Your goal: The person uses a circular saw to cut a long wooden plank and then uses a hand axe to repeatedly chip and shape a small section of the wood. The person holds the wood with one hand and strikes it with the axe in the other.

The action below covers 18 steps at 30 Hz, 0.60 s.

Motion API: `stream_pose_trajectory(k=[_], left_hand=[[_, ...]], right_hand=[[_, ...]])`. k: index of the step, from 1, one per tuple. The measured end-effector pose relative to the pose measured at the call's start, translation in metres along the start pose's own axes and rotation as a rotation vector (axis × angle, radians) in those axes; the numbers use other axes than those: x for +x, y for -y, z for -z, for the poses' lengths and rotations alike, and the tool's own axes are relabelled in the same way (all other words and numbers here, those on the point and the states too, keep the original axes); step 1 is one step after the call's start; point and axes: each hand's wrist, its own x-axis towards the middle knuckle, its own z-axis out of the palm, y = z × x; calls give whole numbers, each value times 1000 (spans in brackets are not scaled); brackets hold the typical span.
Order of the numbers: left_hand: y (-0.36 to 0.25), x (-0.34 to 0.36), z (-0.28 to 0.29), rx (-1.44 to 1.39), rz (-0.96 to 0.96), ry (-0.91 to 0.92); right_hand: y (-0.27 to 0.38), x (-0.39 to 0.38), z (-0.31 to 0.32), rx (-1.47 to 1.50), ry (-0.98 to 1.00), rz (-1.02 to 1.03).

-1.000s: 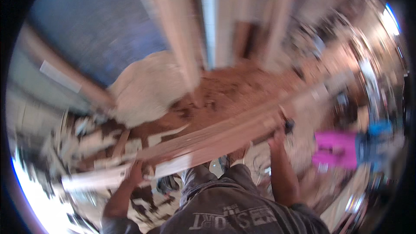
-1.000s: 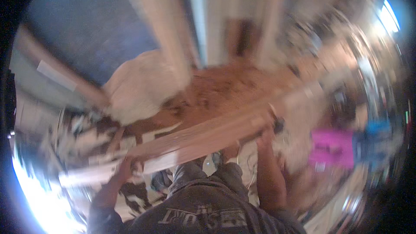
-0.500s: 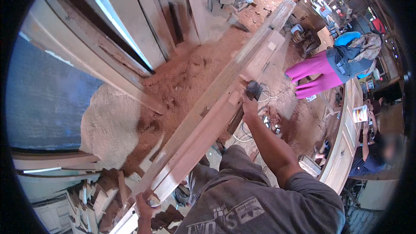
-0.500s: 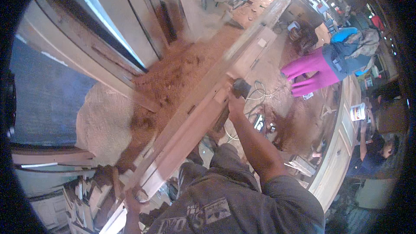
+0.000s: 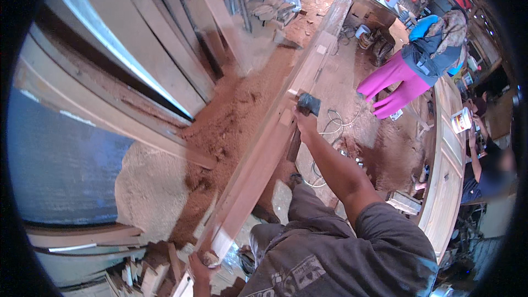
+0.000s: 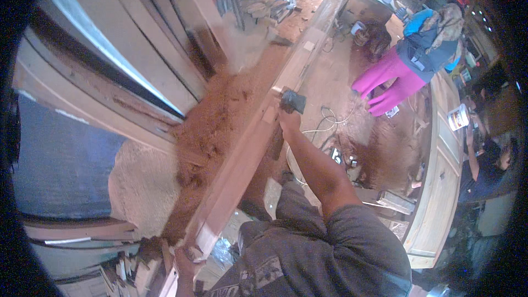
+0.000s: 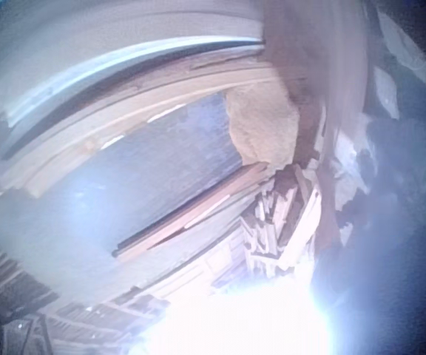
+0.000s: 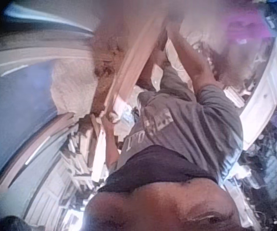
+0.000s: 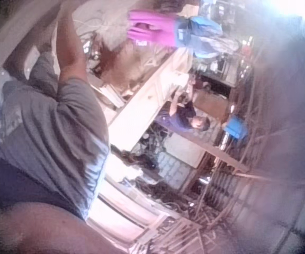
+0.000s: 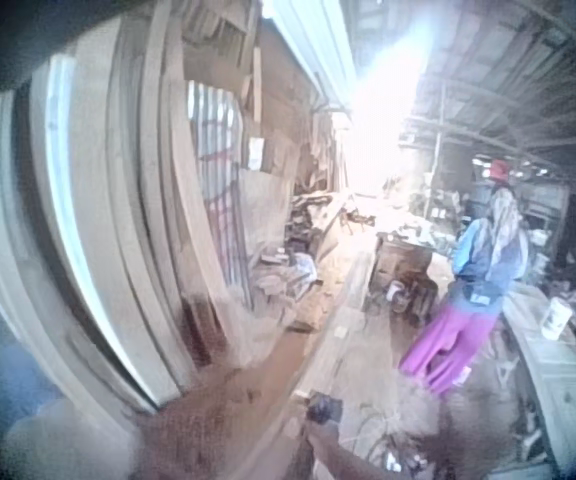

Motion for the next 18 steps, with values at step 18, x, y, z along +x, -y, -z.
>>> stream_pose_trajectory(k=[18], left_hand=[[-228,93,26,-513,-135,225]], right_hand=[[-146,58,310,-782,794,-558]])
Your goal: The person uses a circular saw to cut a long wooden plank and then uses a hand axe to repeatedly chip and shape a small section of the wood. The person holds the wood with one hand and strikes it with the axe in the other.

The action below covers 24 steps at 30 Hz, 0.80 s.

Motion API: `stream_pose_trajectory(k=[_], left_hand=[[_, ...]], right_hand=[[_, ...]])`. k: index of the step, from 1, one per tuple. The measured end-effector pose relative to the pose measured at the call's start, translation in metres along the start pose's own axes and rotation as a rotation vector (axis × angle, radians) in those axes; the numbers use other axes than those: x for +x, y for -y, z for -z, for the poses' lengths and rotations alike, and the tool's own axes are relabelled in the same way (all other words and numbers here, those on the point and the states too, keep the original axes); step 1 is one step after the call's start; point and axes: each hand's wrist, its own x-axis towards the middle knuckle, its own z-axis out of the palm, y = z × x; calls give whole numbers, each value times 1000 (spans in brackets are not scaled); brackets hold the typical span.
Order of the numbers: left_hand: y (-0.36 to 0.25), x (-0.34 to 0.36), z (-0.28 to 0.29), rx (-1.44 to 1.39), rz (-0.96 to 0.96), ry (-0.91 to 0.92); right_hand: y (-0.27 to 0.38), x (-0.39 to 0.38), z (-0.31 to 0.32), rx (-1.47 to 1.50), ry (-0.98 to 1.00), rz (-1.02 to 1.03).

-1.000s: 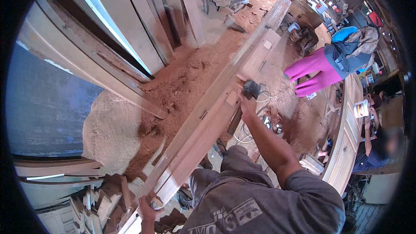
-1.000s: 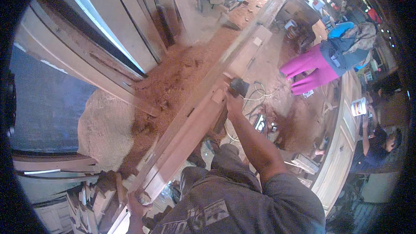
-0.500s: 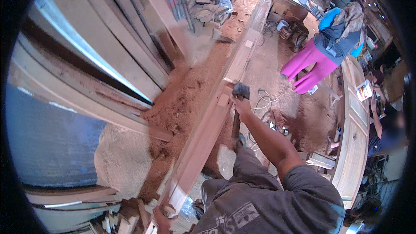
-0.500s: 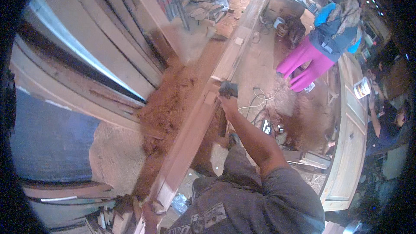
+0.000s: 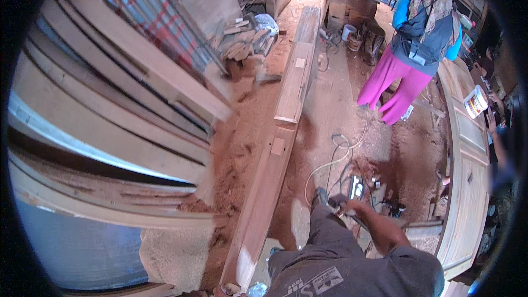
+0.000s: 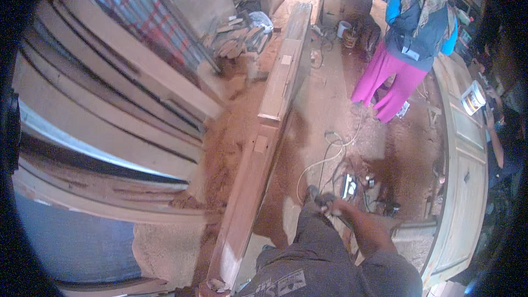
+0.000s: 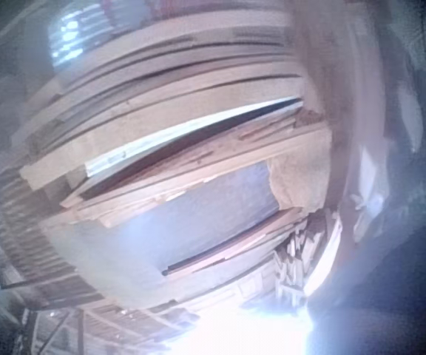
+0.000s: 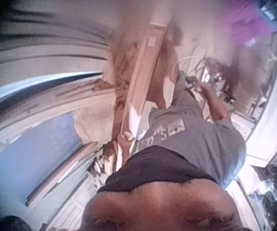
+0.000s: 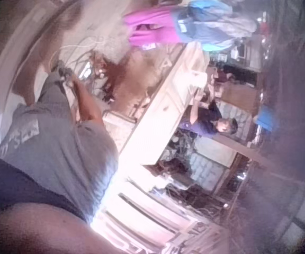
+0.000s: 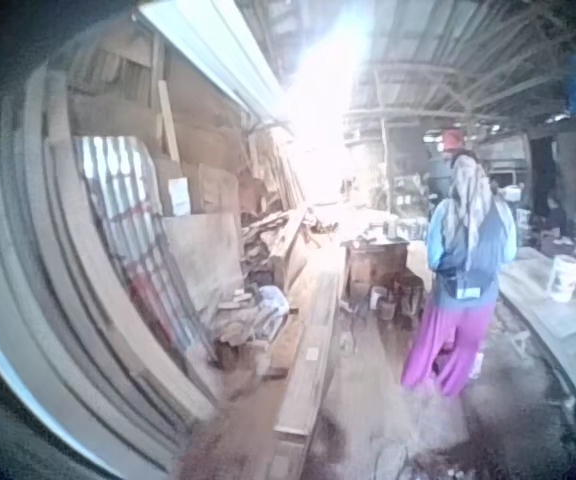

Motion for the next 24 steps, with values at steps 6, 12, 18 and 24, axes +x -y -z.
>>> stream_pose_trajectory(k=[6,12,18,24], left_hand=[[-137,115,-78,463,-55,-124],[-207,252,-149,542,-118,-125],[-346,321,-192,650,-99,-218],[-374,376,-212,594,-213,-171]], right_hand=[[-70,25,44,-374,154,179],[-88,20,105,-5,-11,-168],[-66,7,175,158,-69,-193],[-183,170,165,172,-120,-139]])
